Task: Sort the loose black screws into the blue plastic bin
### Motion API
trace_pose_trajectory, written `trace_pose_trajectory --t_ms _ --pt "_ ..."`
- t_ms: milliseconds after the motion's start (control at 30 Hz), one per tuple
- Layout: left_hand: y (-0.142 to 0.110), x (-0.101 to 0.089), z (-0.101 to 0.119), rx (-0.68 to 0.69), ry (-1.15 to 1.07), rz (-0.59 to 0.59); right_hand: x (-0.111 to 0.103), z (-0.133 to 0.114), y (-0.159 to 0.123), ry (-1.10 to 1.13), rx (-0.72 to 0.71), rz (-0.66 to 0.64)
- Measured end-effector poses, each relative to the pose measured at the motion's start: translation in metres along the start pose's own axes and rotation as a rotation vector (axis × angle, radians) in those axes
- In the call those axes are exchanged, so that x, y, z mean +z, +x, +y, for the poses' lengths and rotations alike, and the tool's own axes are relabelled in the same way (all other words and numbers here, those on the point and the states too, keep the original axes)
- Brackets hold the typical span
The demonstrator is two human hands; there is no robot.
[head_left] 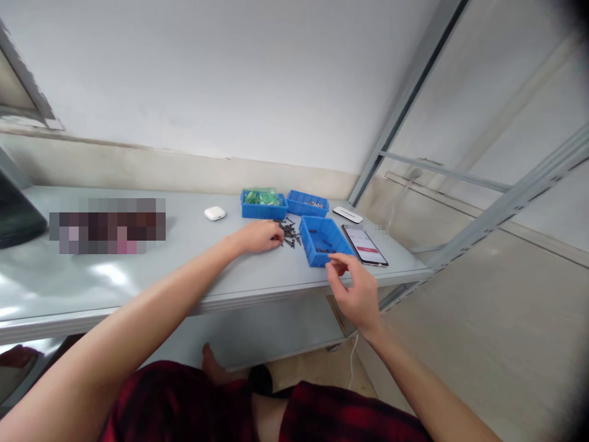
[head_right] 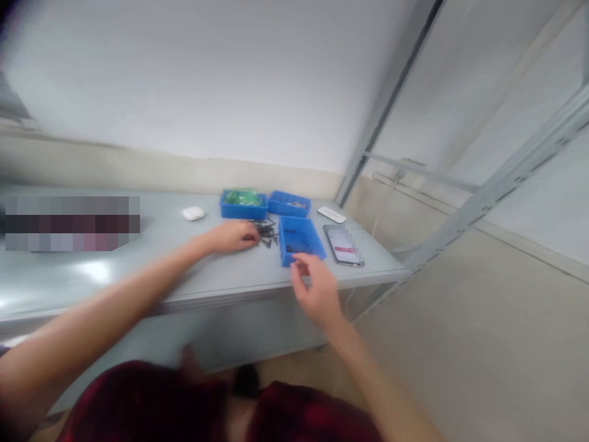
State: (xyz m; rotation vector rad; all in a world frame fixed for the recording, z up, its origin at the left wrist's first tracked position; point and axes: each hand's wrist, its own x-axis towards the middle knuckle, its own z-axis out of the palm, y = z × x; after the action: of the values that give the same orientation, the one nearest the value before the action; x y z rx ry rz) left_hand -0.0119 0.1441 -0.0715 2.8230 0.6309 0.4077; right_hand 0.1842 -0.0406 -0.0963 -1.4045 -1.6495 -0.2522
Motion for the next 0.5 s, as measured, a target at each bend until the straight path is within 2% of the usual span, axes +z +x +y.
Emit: trace_pose_trajectory --t_ms 100,200,300,400,500 --pt "0.001 -0.002 0.012 -0.009 -0.226 0.078 0.003 -0.009 -0.006 0.068 -0.019 -0.070" --pt "0.001 -0.008 0.028 -0.029 -0.609 0.095 0.007 -0.014 -0.009 0.168 0.035 -0.083" --pt "-0.001 -0.013 0.040 0.002 -0.847 -0.058 0.009 -0.014 -0.008 0.270 0.143 -0.081" --pt "-0.002 -0.012 0.044 0.014 -0.975 -0.244 0.010 -0.014 -0.007 0.325 0.233 -0.117" --pt "-0.002 -0.009 0.043 0.016 -1.036 -0.316 0.011 -0.014 -0.007 0.285 0.255 -0.170"
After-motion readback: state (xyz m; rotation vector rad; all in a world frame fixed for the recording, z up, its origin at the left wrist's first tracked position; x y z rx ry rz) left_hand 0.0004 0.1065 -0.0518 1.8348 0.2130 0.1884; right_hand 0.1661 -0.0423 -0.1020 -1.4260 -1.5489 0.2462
